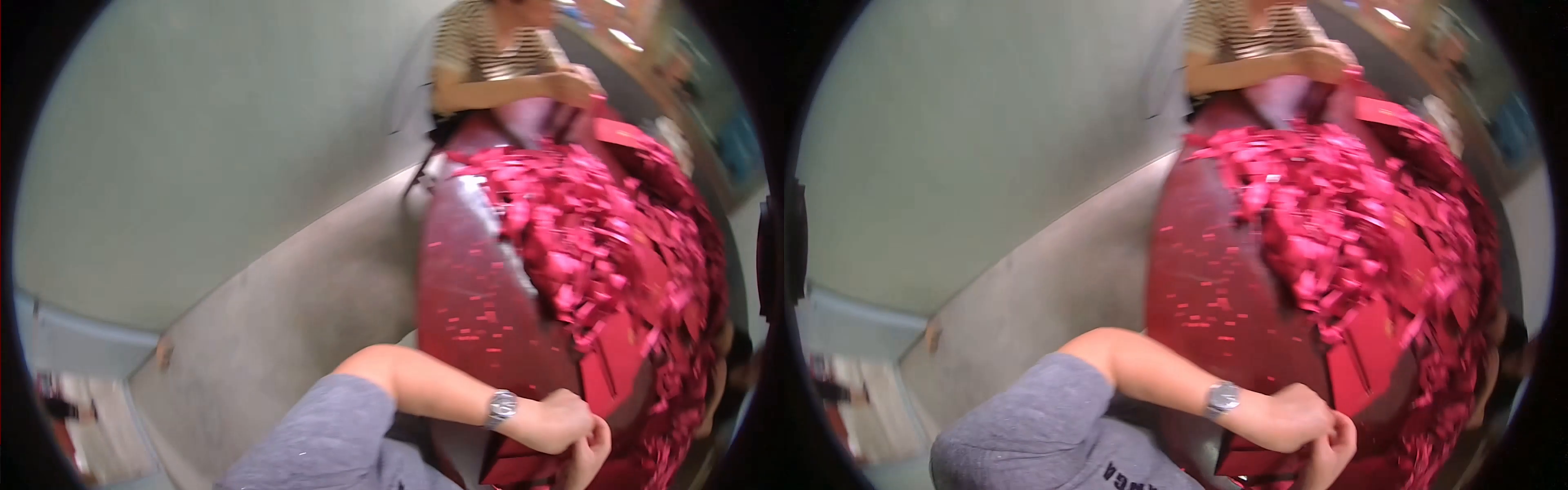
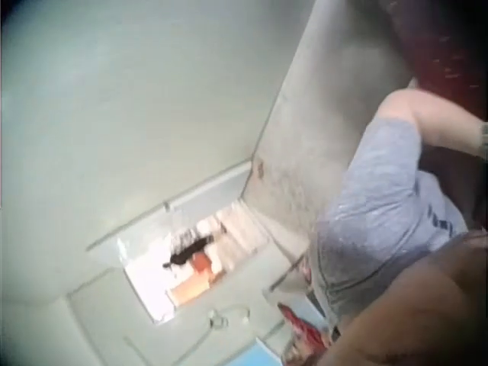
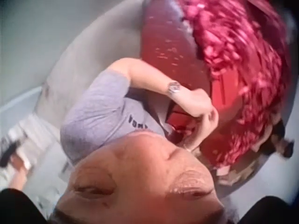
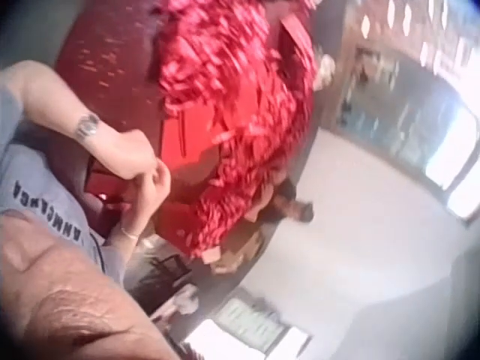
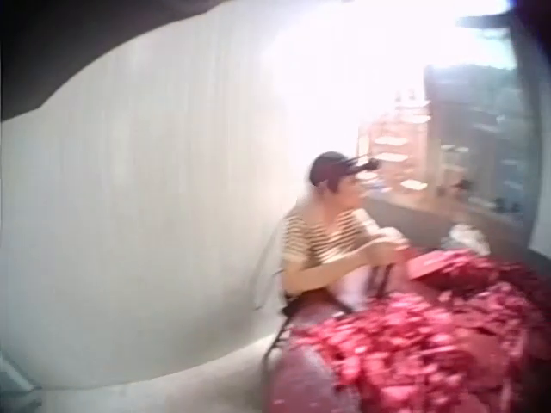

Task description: The person threads a ribbon through the holes of a red envelope, ties it into a bow, and places the finished envelope onto a stack, repeating the process for a second envelope.

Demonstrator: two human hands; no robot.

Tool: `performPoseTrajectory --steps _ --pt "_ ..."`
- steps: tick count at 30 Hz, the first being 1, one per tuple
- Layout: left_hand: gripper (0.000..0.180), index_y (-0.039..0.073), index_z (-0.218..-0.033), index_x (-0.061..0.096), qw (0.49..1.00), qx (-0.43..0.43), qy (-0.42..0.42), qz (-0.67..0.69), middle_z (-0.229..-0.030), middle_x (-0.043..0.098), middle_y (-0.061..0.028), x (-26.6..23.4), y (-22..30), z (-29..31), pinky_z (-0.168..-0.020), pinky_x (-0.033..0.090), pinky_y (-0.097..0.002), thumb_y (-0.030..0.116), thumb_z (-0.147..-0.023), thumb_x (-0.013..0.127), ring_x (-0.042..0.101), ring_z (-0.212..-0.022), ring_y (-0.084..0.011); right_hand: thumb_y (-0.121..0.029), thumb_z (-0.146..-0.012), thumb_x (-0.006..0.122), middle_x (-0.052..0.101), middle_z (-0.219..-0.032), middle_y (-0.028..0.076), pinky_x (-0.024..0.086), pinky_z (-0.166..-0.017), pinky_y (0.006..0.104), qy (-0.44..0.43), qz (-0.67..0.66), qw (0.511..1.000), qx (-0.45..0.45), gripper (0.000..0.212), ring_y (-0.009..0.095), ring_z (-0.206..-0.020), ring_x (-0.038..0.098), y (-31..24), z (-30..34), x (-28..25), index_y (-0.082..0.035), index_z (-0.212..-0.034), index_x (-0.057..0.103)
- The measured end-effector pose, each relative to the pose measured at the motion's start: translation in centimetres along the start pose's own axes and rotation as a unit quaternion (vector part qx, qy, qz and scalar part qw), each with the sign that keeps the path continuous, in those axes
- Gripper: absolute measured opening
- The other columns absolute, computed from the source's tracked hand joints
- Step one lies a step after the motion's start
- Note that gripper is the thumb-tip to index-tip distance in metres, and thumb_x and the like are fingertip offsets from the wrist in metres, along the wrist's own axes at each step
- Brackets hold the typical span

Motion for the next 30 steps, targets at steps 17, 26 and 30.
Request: performPoseTrajectory --steps 17,26,30 --pt "0.013 0.002 -0.089 0.066 0.983 -0.089 -0.159 -0.026 -0.078 0.068 -0.0203 0.9 -0.1 -0.2 -0.064 0.052 -0.0488 0.01 -0.079 0.062 0.067 -0.075 -0.0394 -0.001 -0.083 0.063 0.067 -0.072 0.014 0.052 -0.059 0.0344 0.075 0.253 0.951 -0.163 0.017 0.025 -0.063 0.067 -0.3 1.8 0.0 0.0 -0.1 0.064" --pt "0.026 -0.003 -0.113 0.067 0.869 -0.344 -0.228 0.273 -0.091 0.067 -0.0012 -0.8 -2.3 -1.2 -0.07 0.048 -0.0213 0.012 -0.096 0.055 0.058 -0.077 -0.0069 -0.007 -0.082 0.069 0.068 -0.081 0.015 0.055 -0.065 0.0402 0.072 0.293 0.917 -0.263 0.02 0.032 -0.074 0.069 -2.0 2.1 -0.6 -0.002 -0.1 0.06" --pt "0.02 -0.001 -0.109 0.069 0.902 -0.257 -0.226 0.263 -0.092 0.07 -0.0024 0.0 -2.7 -1.4 -0.074 0.051 -0.0239 0.01 -0.095 0.06 0.062 -0.082 -0.008 -0.005 -0.08 0.072 0.067 -0.08 0.015 0.054 -0.062 0.0355 0.074 0.297 0.908 -0.287 0.019 0.027 -0.069 0.069 -1.7 2.5 -0.9 -0.002 -0.095 0.061"
Point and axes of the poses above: each hand's wrist, its own z-axis away from the middle knuckle, its own x-axis out of the palm, y = z × x, the point moved 4 cm from there along -z, towards the middle knuckle
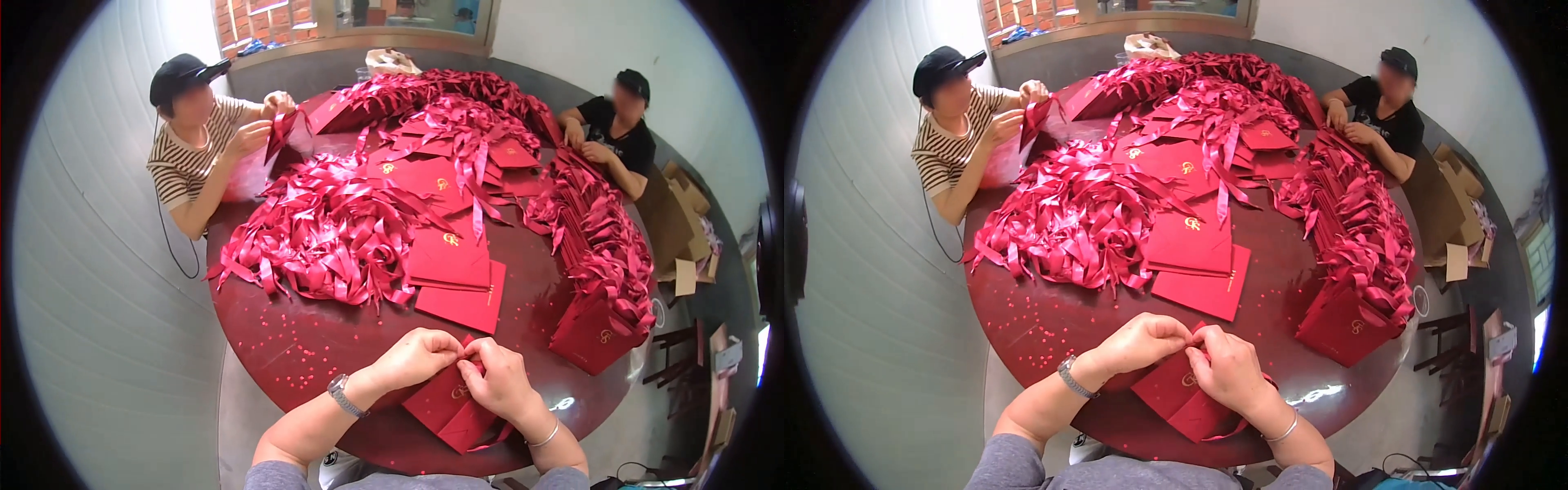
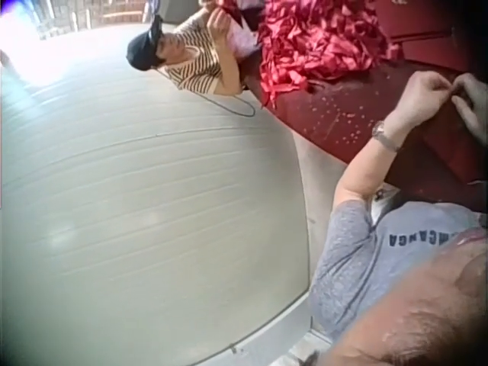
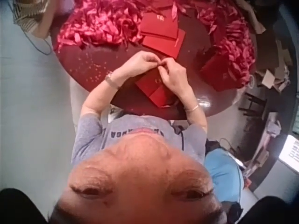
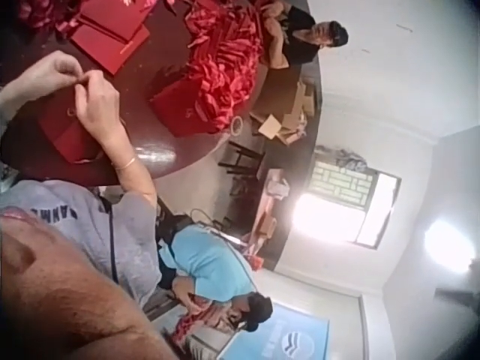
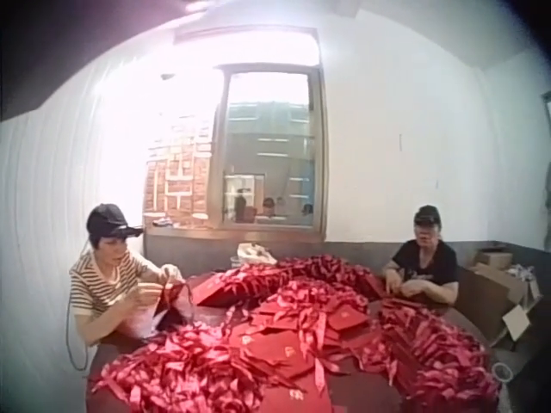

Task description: The person threads a ribbon through the holes of a red envelope, ties it into a bow, and places the finished envelope onto a stack, repeating the process for a second envelope.

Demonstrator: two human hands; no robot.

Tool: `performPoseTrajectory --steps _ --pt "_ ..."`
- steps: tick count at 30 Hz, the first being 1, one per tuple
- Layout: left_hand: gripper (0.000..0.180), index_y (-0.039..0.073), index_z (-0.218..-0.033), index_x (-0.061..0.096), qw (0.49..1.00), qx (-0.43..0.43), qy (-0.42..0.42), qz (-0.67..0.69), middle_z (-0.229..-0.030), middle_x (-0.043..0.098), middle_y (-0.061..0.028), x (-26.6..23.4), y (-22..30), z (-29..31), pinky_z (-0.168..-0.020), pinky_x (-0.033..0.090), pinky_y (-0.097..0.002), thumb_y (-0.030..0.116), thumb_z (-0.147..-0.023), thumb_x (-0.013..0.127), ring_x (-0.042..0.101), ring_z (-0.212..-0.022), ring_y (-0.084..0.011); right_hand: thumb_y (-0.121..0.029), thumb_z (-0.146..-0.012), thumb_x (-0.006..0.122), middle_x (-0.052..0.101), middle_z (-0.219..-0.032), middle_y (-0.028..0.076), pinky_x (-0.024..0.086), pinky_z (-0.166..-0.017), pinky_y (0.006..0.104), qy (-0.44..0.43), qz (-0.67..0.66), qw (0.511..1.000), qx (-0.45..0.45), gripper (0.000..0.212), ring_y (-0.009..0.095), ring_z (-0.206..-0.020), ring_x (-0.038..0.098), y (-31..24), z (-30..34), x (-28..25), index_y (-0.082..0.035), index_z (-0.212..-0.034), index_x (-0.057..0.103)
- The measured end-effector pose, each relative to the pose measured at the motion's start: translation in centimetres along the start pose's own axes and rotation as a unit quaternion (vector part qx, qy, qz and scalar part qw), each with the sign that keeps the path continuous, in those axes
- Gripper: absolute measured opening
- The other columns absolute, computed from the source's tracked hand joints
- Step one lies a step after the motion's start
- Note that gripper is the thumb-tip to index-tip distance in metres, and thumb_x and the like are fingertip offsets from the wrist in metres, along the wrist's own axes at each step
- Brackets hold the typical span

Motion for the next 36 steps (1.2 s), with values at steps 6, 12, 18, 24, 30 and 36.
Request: performPoseTrajectory --steps 6,12,18,24,30,36 --pt "0.014 0.001 -0.101 0.072 0.975 0.149 0.06 -0.156 -0.092 0.074 -0.0114 0.8 0.6 -0.3 -0.075 0.055 -0.0287 0.001 -0.088 0.066 0.07 -0.086 -0.0127 -0.011 -0.082 0.069 0.067 -0.077 0.015 0.054 -0.064 0.0413 0.011 -0.054 0.998 0.035 0.017 0.032 -0.072 0.068 0.9 0.0 -0.3 -0.002 -0.093 0.059" --pt "0.013 0.001 -0.093 0.072 0.925 0.246 0.11 -0.267 -0.086 0.072 -0.0147 0.7 1.6 0.4 -0.07 0.056 -0.0326 -0.003 -0.081 0.067 0.072 -0.08 -0.0257 -0.012 -0.082 0.07 0.068 -0.081 0.014 0.054 -0.062 0.0371 0.008 -0.096 0.995 0.035 0.019 0.029 -0.071 0.069 1.3 0.1 -0.1 -0.002 -0.095 0.06" --pt "0.011 -0.001 -0.09 0.066 0.904 0.233 0.05 -0.354 -0.084 0.067 -0.0181 1.5 2.7 0.6 -0.067 0.053 -0.039 -0.005 -0.081 0.064 0.067 -0.078 -0.035 -0.012 -0.085 0.063 0.066 -0.076 0.016 0.053 -0.062 0.0436 -0.028 -0.116 0.993 0.015 0.015 0.034 -0.071 0.067 1.4 0.5 0.4 -0.002 -0.093 0.056" --pt "0.011 0.0 -0.089 0.062 0.871 0.237 0.088 -0.421 -0.083 0.064 -0.0182 0.8 2.5 0.8 -0.068 0.052 -0.0419 -0.005 -0.079 0.063 0.065 -0.079 -0.0362 -0.016 -0.084 0.063 0.064 -0.068 0.014 0.052 -0.058 0.0441 -0.051 -0.048 0.998 -0.001 0.013 0.035 -0.066 0.066 1.0 0.4 0.0 -0.004 -0.088 0.057" --pt "0.004 -0.001 -0.086 0.059 0.832 0.255 0.237 -0.432 -0.08 0.062 -0.0174 -3.7 3.1 -0.1 -0.068 0.05 -0.0414 -0.002 -0.082 0.059 0.063 -0.076 -0.0356 -0.017 -0.083 0.069 0.065 -0.069 0.012 0.052 -0.056 0.0392 -0.055 -0.058 0.997 -0.012 0.015 0.03 -0.063 0.066 1.3 0.4 -0.8 -0.005 -0.087 0.06" --pt "0.005 0.0 -0.087 0.061 0.823 0.206 0.217 -0.484 -0.082 0.064 -0.0179 -2.9 1.2 -0.4 -0.07 0.051 -0.0418 0.001 -0.082 0.063 0.064 -0.079 -0.0365 -0.021 -0.085 0.064 0.067 -0.073 0.016 0.053 -0.064 0.0458 -0.09 -0.067 0.992 0.053 0.018 0.036 -0.071 0.067 2.3 0.6 0.0 -0.004 -0.09 0.06"
Point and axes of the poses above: each hand's wrist, its own z-axis away from the middle knuckle, its own x-axis out of the palm, y = z × x, the point moved 4 cm from there along -z, towards the middle knuckle
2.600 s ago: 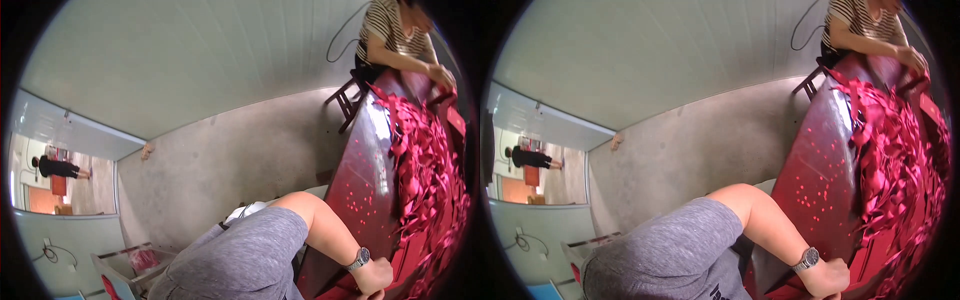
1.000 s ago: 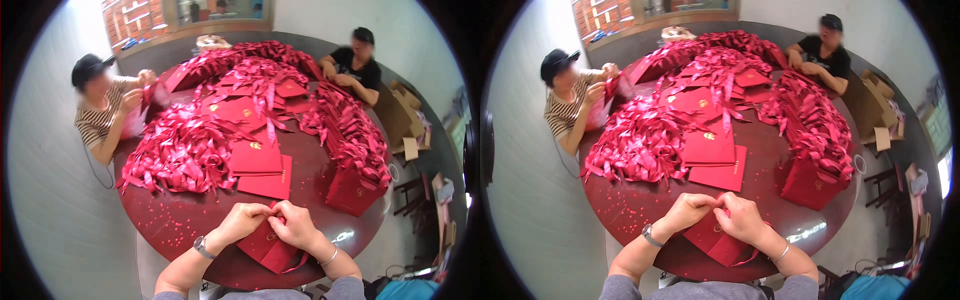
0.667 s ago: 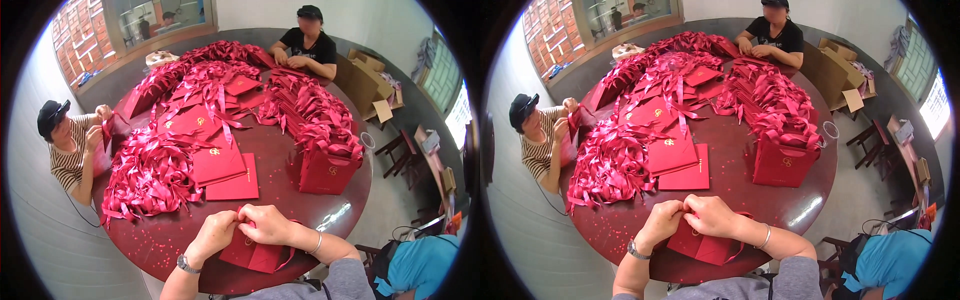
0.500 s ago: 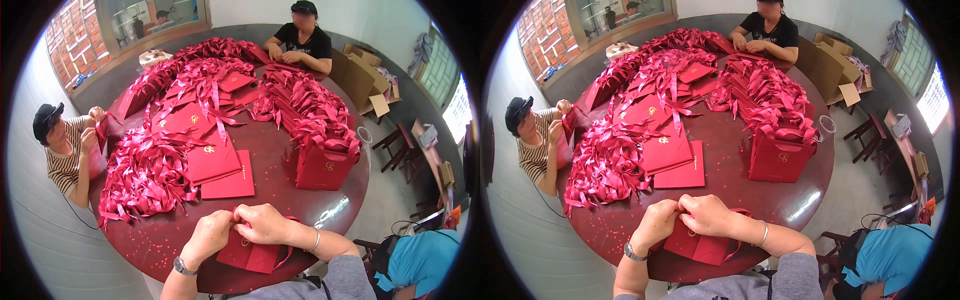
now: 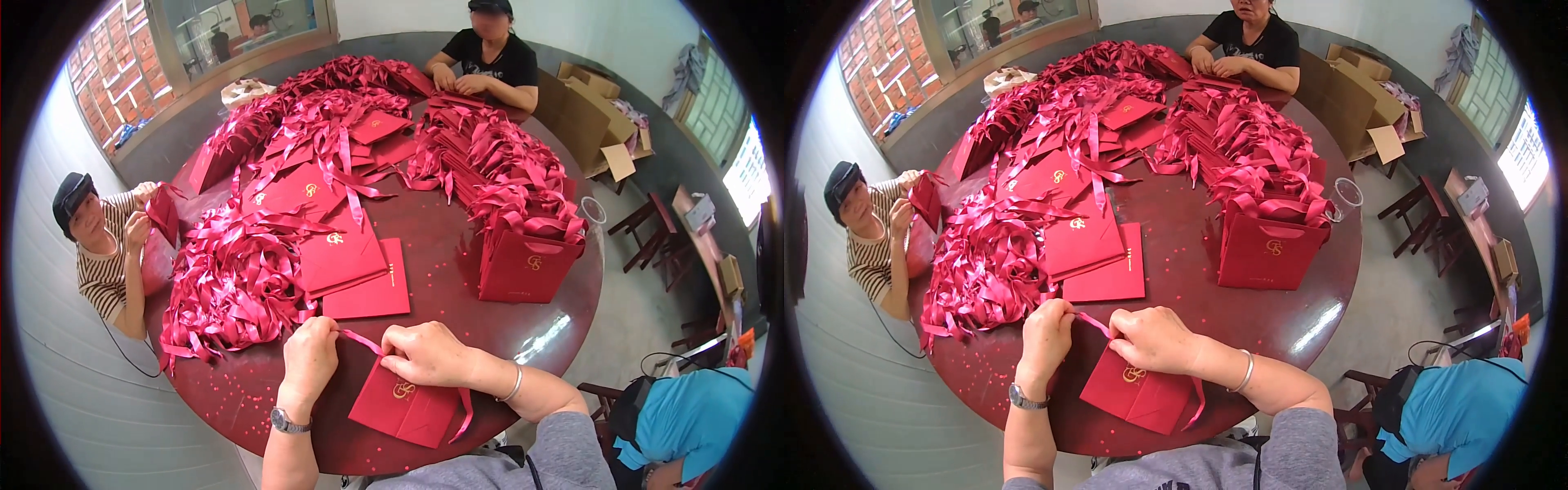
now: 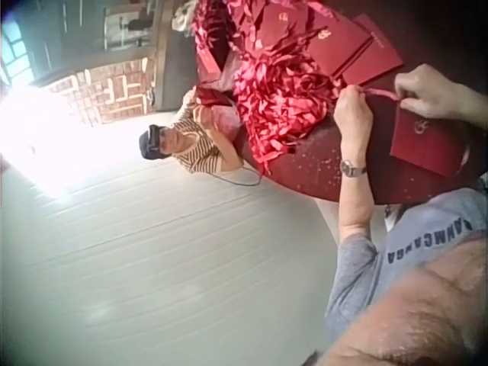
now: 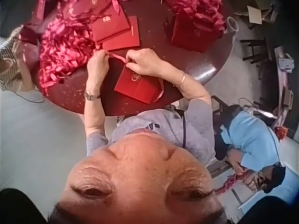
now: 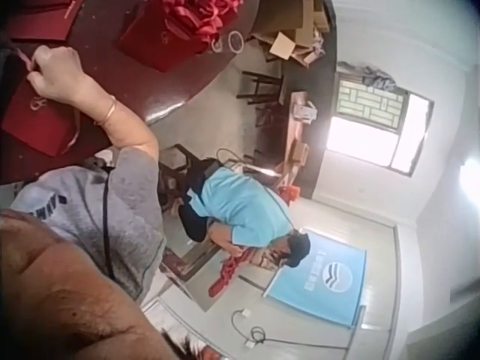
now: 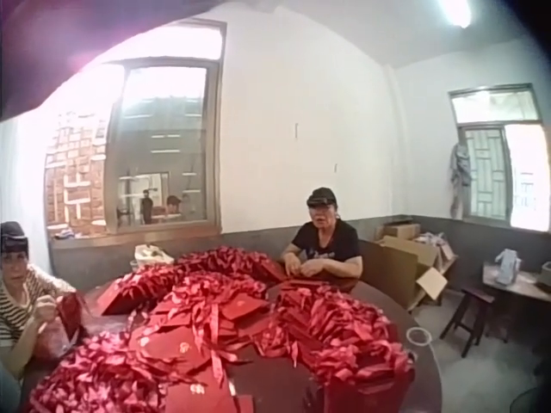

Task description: The person threads a ribbon through the holes of a red envelope, ties it into a bow, and places the finished envelope onto a stack, repeating the process for a second envelope.

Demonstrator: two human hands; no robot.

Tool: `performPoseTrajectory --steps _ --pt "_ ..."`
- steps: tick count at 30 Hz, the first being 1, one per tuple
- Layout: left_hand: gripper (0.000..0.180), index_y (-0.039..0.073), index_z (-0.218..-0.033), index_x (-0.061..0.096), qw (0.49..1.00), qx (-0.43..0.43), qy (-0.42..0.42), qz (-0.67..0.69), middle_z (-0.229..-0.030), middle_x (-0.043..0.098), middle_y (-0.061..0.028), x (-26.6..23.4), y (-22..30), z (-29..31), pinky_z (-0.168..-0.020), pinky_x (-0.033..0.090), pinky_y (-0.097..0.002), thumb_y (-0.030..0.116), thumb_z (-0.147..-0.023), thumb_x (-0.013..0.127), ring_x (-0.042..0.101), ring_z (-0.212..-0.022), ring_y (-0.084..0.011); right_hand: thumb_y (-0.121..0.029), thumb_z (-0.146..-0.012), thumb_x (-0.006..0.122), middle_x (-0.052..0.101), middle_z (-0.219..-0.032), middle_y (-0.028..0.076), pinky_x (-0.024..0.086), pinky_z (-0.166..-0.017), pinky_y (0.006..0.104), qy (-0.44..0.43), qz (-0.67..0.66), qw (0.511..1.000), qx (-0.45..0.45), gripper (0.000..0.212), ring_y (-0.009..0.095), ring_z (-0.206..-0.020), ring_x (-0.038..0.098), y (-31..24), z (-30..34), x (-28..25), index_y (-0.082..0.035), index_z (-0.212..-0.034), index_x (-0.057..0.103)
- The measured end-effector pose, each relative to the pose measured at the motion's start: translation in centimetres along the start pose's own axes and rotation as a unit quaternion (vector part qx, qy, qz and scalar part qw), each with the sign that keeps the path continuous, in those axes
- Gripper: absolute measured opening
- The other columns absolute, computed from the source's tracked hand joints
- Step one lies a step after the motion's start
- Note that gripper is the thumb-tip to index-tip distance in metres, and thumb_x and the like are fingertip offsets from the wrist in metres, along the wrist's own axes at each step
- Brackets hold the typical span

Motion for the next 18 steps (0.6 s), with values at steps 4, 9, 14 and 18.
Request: performPoseTrajectory --steps 4,9,14,18 --pt "0.007 0.001 -0.089 0.063 1.0 -0.023 -0.002 0.001 -0.083 0.064 -0.0181 0.1 0.2 0.1 -0.071 0.051 -0.0425 0.002 -0.082 0.065 0.064 -0.08 -0.0372 -0.022 -0.085 0.064 0.067 -0.075 0.017 0.053 -0.067 0.0468 -0.018 0.014 0.999 0.029 0.019 0.038 -0.074 0.067 1.8 -0.2 1.2 -0.004 -0.091 0.062" --pt "0.015 0.0 -0.097 0.063 1.0 -0.014 0.006 0.0 -0.085 0.064 -0.018 -0.3 0.3 0.2 -0.071 0.051 -0.0427 0.001 -0.082 0.066 0.064 -0.08 -0.0366 -0.023 -0.083 0.064 0.069 -0.079 0.018 0.053 -0.071 0.0476 -0.069 0.02 0.996 0.062 0.021 0.038 -0.079 0.068 2.8 -0.8 1.7 -0.005 -0.092 0.064" --pt "0.027 0.002 -0.112 0.059 0.999 -0.008 0.031 -0.003 -0.094 0.064 -0.0184 -1.4 0.7 -0.1 -0.073 0.053 -0.0434 0.007 -0.086 0.064 0.064 -0.084 -0.0363 -0.022 -0.083 0.067 0.068 -0.074 0.011 0.052 -0.065 0.0426 -0.039 0.024 0.998 0.037 0.019 0.032 -0.072 0.068 2.9 -0.6 1.8 -0.006 -0.093 0.064" --pt "0.027 -0.003 -0.108 0.062 0.99 0.01 0.132 0.037 -0.085 0.063 -0.0131 -3.2 1.8 0.0 -0.065 0.05 -0.0331 -0.006 -0.081 0.064 0.061 -0.072 -0.0247 -0.021 -0.083 0.066 0.068 -0.076 0.012 0.052 -0.066 0.0428 -0.038 0.032 0.998 0.027 0.019 0.032 -0.074 0.068 3.0 -0.8 1.8 -0.006 -0.094 0.064"
Point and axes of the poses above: each hand's wrist, its own z-axis away from the middle knuckle, its own x-axis out of the palm, y = z × x, the point moved 4 cm from there along -z, towards the middle knuckle
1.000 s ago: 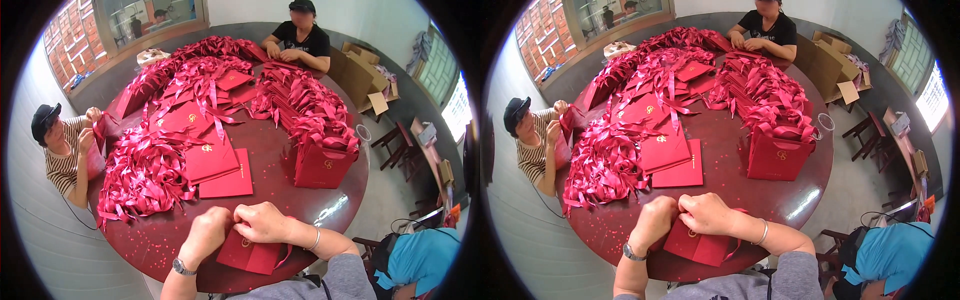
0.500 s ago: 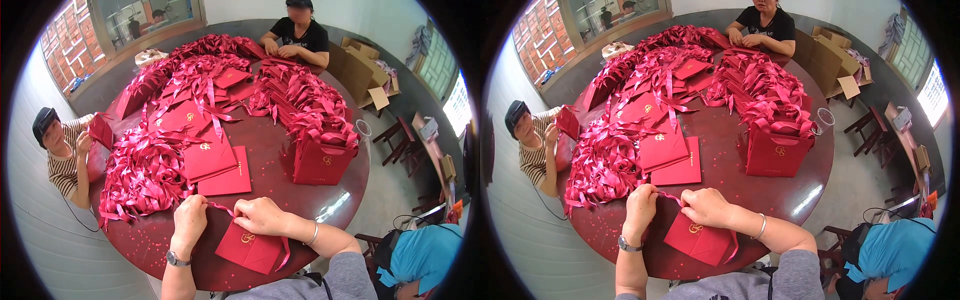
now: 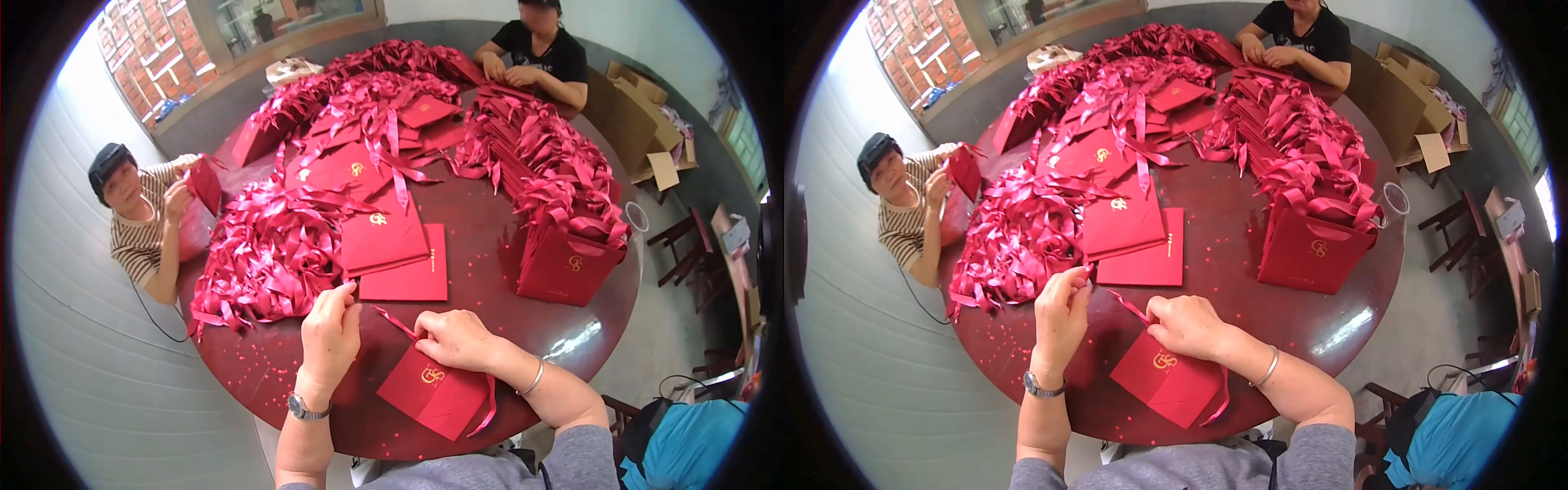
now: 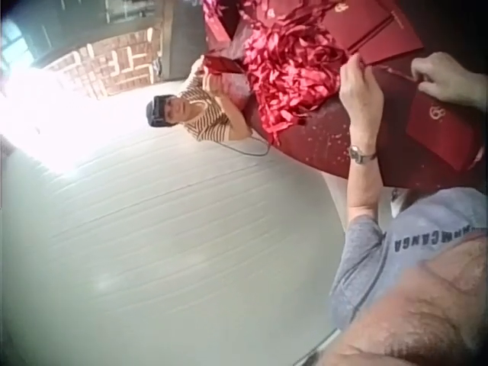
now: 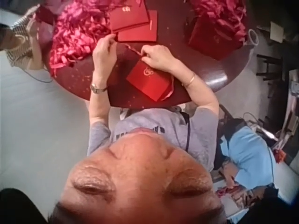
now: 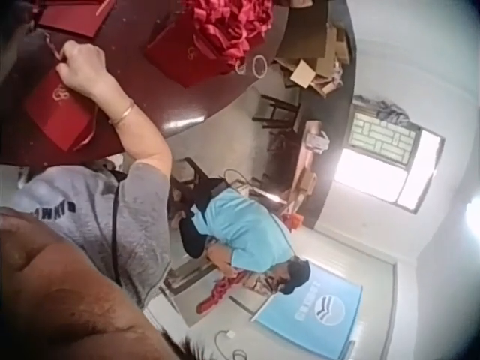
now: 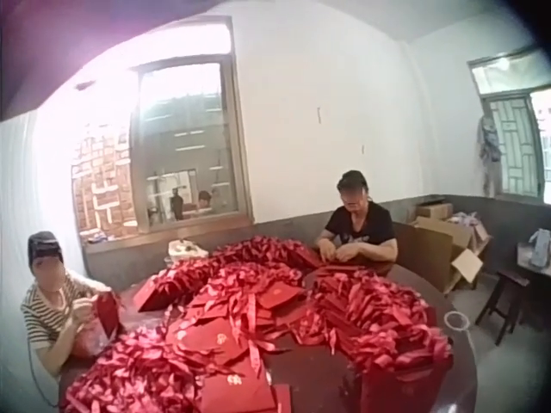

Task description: The person threads a ribbon through the holes of a red envelope, ties it into a bow, and places the finished envelope onto a stack, repeating the process for a second envelope.

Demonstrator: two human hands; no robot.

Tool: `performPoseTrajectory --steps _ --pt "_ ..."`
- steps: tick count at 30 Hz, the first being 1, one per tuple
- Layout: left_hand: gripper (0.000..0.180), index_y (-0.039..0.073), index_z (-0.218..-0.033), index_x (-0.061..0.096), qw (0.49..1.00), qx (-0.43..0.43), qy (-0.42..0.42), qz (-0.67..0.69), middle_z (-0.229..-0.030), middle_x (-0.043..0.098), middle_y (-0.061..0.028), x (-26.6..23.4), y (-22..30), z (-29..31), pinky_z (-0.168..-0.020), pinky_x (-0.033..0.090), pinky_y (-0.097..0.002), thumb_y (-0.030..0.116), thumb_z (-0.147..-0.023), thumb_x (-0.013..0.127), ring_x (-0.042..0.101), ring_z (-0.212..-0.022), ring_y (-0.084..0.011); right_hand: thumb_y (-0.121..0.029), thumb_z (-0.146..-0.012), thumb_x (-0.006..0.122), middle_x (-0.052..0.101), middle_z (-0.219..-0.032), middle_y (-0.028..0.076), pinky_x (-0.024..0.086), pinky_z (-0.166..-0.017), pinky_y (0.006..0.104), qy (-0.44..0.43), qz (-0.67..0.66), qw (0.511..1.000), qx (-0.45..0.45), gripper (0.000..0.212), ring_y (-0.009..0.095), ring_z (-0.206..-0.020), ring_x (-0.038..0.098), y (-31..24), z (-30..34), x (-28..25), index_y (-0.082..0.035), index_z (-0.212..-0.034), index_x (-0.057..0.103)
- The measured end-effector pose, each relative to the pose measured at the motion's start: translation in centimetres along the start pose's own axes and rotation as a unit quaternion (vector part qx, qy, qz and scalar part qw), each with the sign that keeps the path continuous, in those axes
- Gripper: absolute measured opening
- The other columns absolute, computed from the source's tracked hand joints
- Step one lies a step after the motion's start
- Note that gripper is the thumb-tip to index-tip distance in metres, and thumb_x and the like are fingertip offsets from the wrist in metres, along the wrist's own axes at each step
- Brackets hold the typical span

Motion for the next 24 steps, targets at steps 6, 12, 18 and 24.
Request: performPoseTrajectory --steps 6,12,18,24 --pt "0.025 -0.002 -0.11 0.065 0.986 -0.088 0.027 0.139 -0.088 0.063 -0.0019 -2.0 1.5 0.8 -0.062 0.046 -0.0203 -0.008 -0.085 0.062 0.054 -0.071 -0.0055 -0.025 -0.084 0.064 0.07 -0.082 0.015 0.053 -0.074 0.0471 -0.018 -0.001 1.0 0.025 0.022 0.036 -0.083 0.068 0.0 0.2 0.2 -0.007 -0.096 0.065" --pt "0.01 0.0 -0.093 0.069 0.957 -0.038 -0.211 0.194 -0.089 0.069 -0.0094 -4.9 7.0 6.5 -0.072 0.054 -0.0315 -0.002 -0.084 0.068 0.066 -0.081 -0.0193 -0.026 -0.083 0.066 0.07 -0.081 0.013 0.053 -0.071 0.0442 0.007 0.008 1.0 -0.003 0.022 0.032 -0.08 0.069 0.7 0.4 0.3 -0.007 -0.096 0.067" --pt "0.065 -0.01 -0.127 0.056 0.642 -0.269 -0.512 0.503 -0.135 0.056 -0.0201 -5.6 4.8 22.5 -0.112 0.034 -0.0393 0.048 -0.1 0.046 0.05 -0.13 -0.0286 -0.028 -0.082 0.065 0.071 -0.083 0.014 0.054 -0.076 0.046 0.006 0.006 1.0 -0.004 0.023 0.034 -0.084 0.069 0.5 0.3 0.2 -0.008 -0.094 0.067" --pt "0.038 0.0 -0.095 0.072 0.699 -0.353 -0.312 0.538 -0.101 0.07 -0.0199 -5.3 8.5 21.5 -0.082 0.052 -0.0407 0.035 -0.086 0.062 0.066 -0.101 -0.0264 -0.028 -0.08 0.063 0.072 -0.085 0.013 0.054 -0.078 0.0456 0.008 0.017 1.0 -0.002 0.023 0.033 -0.084 0.07 0.6 0.1 0.6 -0.01 -0.094 0.069"
Point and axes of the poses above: each hand's wrist, its own z-axis away from the middle knuckle, its own x-axis out of the palm, y = z × x, the point moved 4 cm from there along -z, towards the middle knuckle
